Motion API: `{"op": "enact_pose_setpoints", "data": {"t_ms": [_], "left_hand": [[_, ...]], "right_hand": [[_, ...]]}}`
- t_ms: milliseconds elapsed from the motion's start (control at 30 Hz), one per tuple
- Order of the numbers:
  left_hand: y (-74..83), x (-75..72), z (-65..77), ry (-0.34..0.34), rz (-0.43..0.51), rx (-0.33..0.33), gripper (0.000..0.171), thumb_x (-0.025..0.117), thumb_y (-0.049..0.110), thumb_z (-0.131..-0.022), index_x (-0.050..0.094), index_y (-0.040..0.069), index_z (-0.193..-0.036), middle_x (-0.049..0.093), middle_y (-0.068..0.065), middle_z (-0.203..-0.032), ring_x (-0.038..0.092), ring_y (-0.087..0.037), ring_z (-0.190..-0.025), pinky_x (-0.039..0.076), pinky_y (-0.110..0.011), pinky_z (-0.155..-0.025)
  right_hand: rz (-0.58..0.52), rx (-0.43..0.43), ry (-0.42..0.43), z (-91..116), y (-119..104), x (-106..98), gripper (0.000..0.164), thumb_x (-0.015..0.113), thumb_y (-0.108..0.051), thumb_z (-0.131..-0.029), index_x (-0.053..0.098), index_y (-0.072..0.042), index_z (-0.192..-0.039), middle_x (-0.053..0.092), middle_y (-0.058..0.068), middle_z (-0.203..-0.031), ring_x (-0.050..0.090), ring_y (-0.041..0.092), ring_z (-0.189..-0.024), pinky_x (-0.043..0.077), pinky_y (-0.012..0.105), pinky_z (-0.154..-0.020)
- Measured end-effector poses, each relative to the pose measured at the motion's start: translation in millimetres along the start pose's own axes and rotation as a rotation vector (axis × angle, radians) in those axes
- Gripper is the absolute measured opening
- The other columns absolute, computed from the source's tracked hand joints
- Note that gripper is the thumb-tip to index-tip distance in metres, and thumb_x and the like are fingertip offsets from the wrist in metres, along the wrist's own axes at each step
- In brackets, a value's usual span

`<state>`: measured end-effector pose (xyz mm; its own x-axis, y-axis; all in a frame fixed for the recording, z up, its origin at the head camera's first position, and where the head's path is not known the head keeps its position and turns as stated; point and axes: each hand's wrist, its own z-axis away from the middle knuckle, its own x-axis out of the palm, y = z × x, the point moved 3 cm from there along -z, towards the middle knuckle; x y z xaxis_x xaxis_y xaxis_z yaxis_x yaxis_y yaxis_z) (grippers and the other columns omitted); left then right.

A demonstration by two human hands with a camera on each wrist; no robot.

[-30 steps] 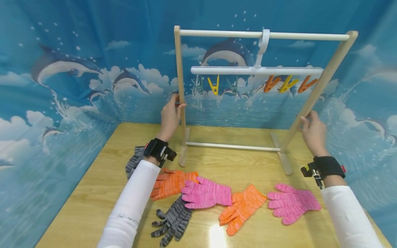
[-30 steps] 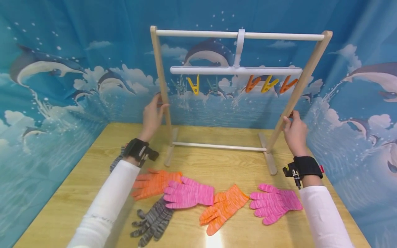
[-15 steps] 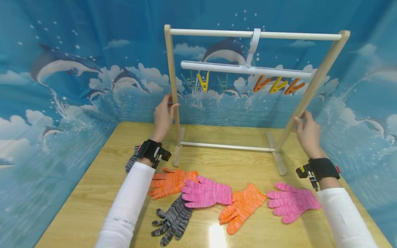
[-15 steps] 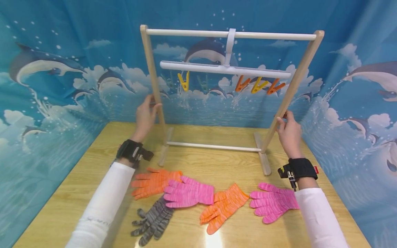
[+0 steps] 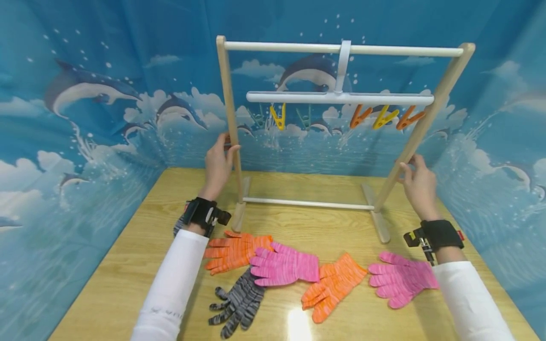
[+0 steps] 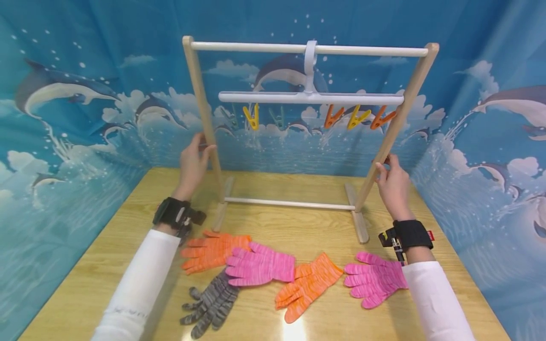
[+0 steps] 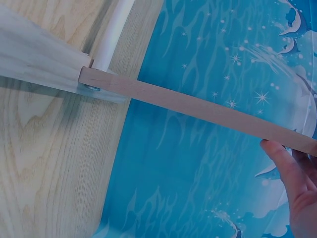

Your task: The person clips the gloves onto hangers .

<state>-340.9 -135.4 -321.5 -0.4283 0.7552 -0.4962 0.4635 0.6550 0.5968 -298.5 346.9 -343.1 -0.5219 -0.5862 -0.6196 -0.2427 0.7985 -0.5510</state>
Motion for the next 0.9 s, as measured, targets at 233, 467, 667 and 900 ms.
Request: {"op": "enact_pose_setpoints", "data": {"t_ms": [233, 467, 667, 900], "left_hand": [[0.0, -6.5, 4.0, 0.007, -0.007, -0.001, 0.045, 0.047, 0.039, -0.091, 0.049, 0.011, -0.126, 0.06, -0.011, -0.114, 0.062, -0.024, -0.095, 0.055, -0.034, -0.07], [-0.5, -10.6, 8.4, 0.014, -0.008, 0.003, 0.044, 0.049, 0.038, -0.091, 0.049, 0.011, -0.125, 0.06, -0.011, -0.113, 0.063, -0.025, -0.096, 0.055, -0.035, -0.069], [-1.0, -13.4, 10.0, 0.005, -0.009, 0.007, 0.044, 0.048, 0.037, -0.091, 0.048, 0.01, -0.127, 0.059, -0.011, -0.113, 0.062, -0.025, -0.096, 0.055, -0.036, -0.069], [-2.0, -18.8, 11.9, 0.007, -0.032, -0.005, 0.046, 0.048, 0.039, -0.091, 0.048, 0.011, -0.127, 0.06, -0.011, -0.113, 0.062, -0.025, -0.095, 0.054, -0.036, -0.068]], "right_hand": [[-0.014, 0.008, -0.016, 1.7, -3.8, 2.4, 0.042, 0.039, -0.028, -0.098, 0.04, -0.002, -0.131, 0.055, 0.023, -0.118, 0.06, 0.041, -0.098, 0.053, 0.039, -0.067], [-0.018, -0.023, -0.001, 4.1, -5.1, 1.9, 0.038, 0.042, -0.025, -0.098, 0.042, -0.002, -0.128, 0.056, 0.022, -0.115, 0.062, 0.04, -0.095, 0.053, 0.039, -0.065], [0.009, -0.038, 0.013, 4.7, -6.4, 2.6, 0.037, 0.043, -0.026, -0.098, 0.044, -0.002, -0.126, 0.057, 0.022, -0.113, 0.063, 0.04, -0.09, 0.053, 0.043, -0.063], [-0.01, -0.035, -0.007, 8.4, -10.4, 4.2, 0.037, 0.043, -0.027, -0.097, 0.044, -0.004, -0.128, 0.057, 0.021, -0.114, 0.064, 0.038, -0.088, 0.053, 0.042, -0.062]]}}
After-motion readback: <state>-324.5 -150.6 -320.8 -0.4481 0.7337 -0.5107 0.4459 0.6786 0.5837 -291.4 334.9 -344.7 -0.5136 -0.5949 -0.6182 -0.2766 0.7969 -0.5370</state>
